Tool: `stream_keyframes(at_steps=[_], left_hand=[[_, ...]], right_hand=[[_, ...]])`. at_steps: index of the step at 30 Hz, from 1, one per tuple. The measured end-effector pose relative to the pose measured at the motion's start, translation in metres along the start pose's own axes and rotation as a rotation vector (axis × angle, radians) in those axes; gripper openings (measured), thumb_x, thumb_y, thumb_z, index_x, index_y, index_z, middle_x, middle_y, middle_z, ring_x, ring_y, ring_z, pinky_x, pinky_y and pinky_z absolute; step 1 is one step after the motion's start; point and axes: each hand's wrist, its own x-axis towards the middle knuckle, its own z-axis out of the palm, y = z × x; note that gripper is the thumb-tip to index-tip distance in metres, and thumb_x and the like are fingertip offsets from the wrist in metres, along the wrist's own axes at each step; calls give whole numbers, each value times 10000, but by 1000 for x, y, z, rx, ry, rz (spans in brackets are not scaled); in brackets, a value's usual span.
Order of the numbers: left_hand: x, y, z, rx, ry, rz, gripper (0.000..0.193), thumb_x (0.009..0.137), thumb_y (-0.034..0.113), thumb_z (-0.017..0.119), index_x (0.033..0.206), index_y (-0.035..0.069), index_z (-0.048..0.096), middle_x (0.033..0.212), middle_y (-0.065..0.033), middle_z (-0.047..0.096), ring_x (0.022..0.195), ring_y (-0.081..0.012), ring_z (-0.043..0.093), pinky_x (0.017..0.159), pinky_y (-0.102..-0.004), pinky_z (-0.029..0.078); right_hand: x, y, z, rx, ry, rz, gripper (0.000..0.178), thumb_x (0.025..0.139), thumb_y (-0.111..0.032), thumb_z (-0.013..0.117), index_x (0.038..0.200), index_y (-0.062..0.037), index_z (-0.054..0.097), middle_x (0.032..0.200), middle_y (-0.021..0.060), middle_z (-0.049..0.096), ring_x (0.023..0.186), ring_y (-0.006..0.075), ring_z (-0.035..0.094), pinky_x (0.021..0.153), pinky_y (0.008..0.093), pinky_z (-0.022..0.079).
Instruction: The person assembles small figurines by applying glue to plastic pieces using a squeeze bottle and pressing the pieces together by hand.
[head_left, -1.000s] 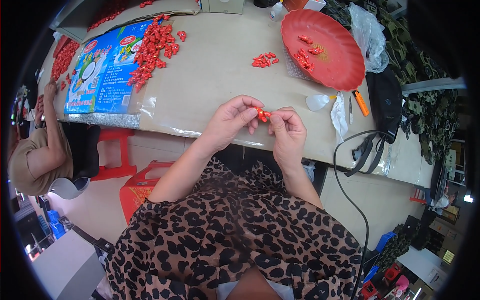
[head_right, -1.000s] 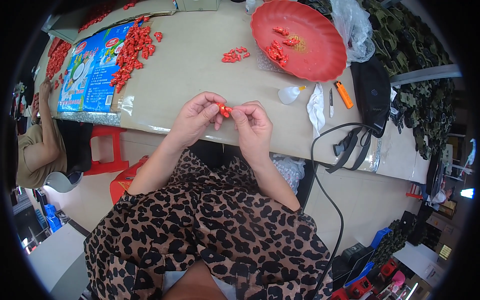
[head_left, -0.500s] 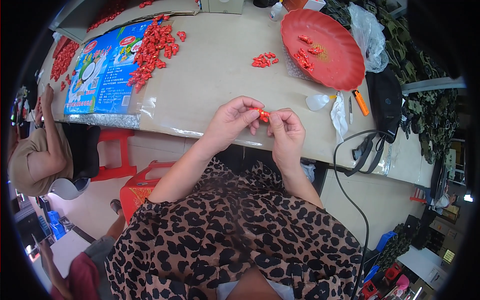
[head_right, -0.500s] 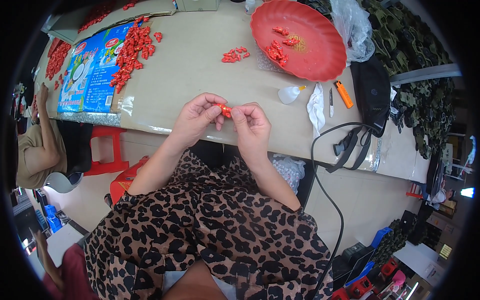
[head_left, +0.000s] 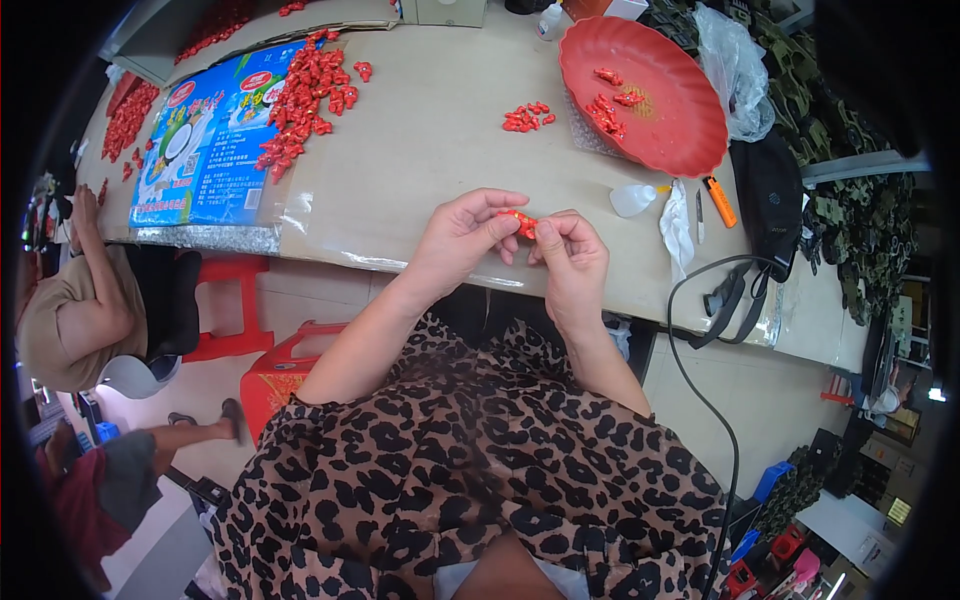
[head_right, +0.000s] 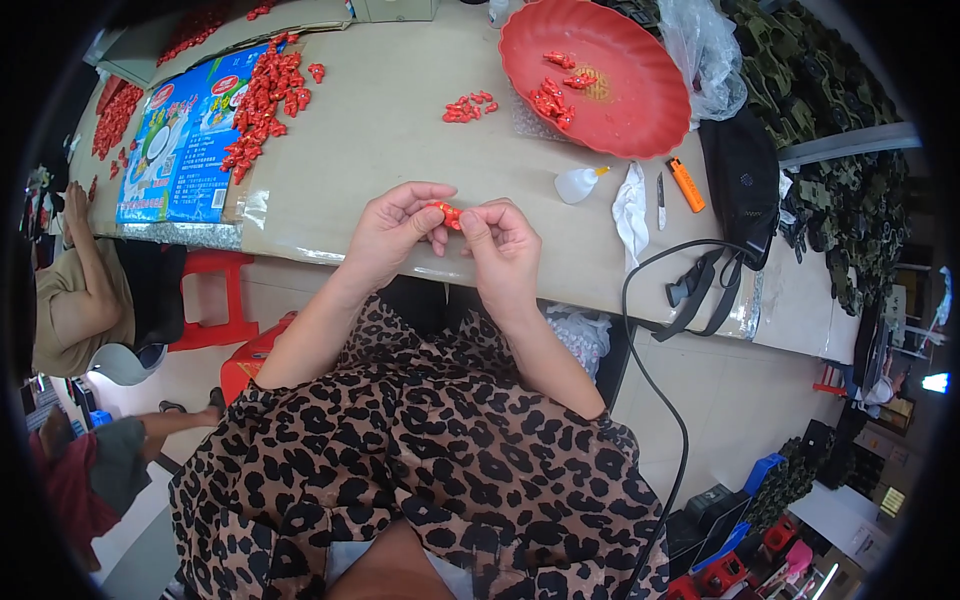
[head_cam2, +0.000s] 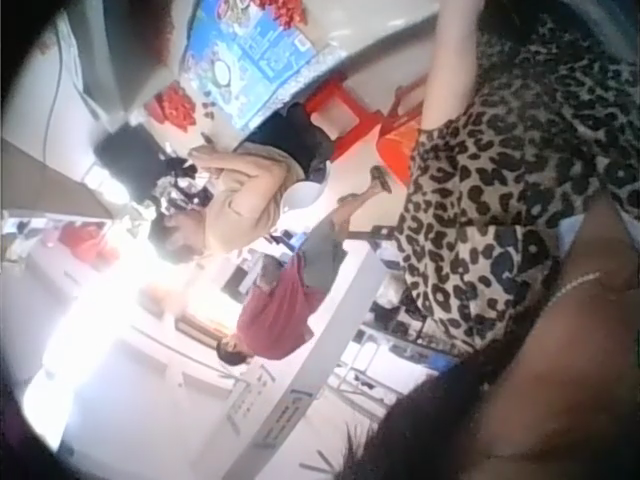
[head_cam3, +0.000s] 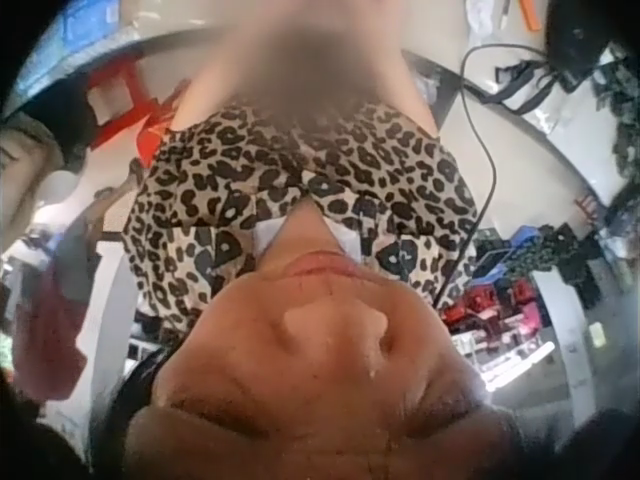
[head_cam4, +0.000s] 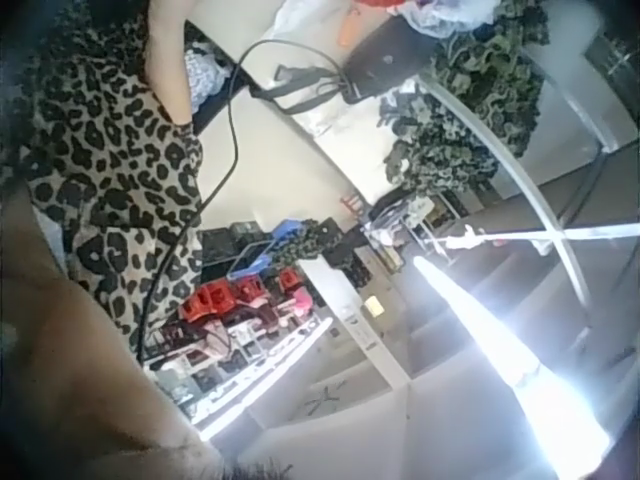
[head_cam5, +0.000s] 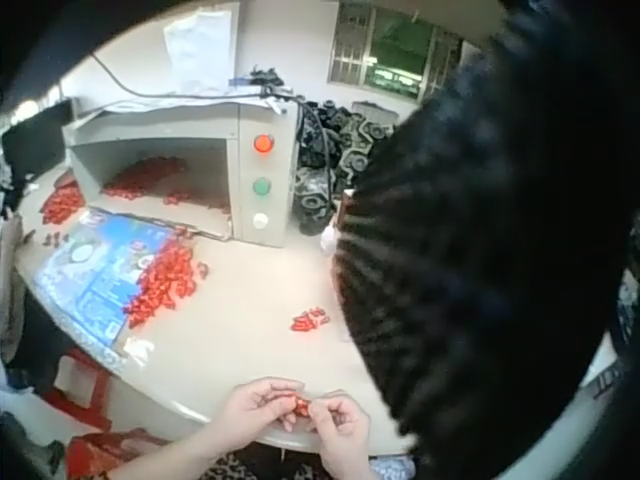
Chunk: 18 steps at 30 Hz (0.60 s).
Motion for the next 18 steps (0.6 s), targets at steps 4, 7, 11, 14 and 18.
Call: stream_keyframes(at_steps=[4, 7, 11, 14, 18], left_hand=[[0, 5, 2, 53, 10, -96, 226, 834, 89, 479, 1036, -2, 526, 703, -28, 534, 571, -76, 484, 525, -194, 420], [-2, 9, 2, 107, 2, -146, 248, 838, 99, 473, 1062, 1, 519, 710, -23, 529, 564, -65, 466, 506, -183, 400], [-3, 8, 2, -39, -21, -131, 252, 841, 91, 464, 1067, -8, 512, 721, -26, 532, 554, -63, 454, 488, -178, 387], [-3, 9, 4, -19, -32, -91, 249, 835, 69, 465, 1064, -18, 510, 724, -31, 537, 547, -63, 453, 483, -179, 389], [-2, 9, 2, 13, -33, -121, 244, 824, 46, 471, 1053, -25, 514, 730, -38, 540, 551, -63, 456, 485, -181, 392]], right_hand=[[-1, 2, -2, 16, 20, -31, 93, 798, -96, 549, 780, -6, 534, 761, 17, 500, 604, 45, 456, 524, 165, 383], [-1, 4, -3, 23, 19, -50, 94, 798, -95, 550, 779, -5, 535, 758, 17, 500, 598, 46, 455, 531, 165, 383], [-2, 5, 2, -9, 43, -76, 84, 807, -68, 527, 767, 6, 521, 732, 29, 488, 587, 65, 452, 542, 177, 374], [-2, 6, 2, -22, 25, -118, 87, 796, -75, 548, 760, 3, 533, 752, 22, 486, 604, 51, 449, 539, 167, 371], [-3, 6, 3, -46, 25, -124, 80, 794, -61, 545, 757, 9, 530, 756, 26, 483, 608, 53, 446, 540, 166, 366]])
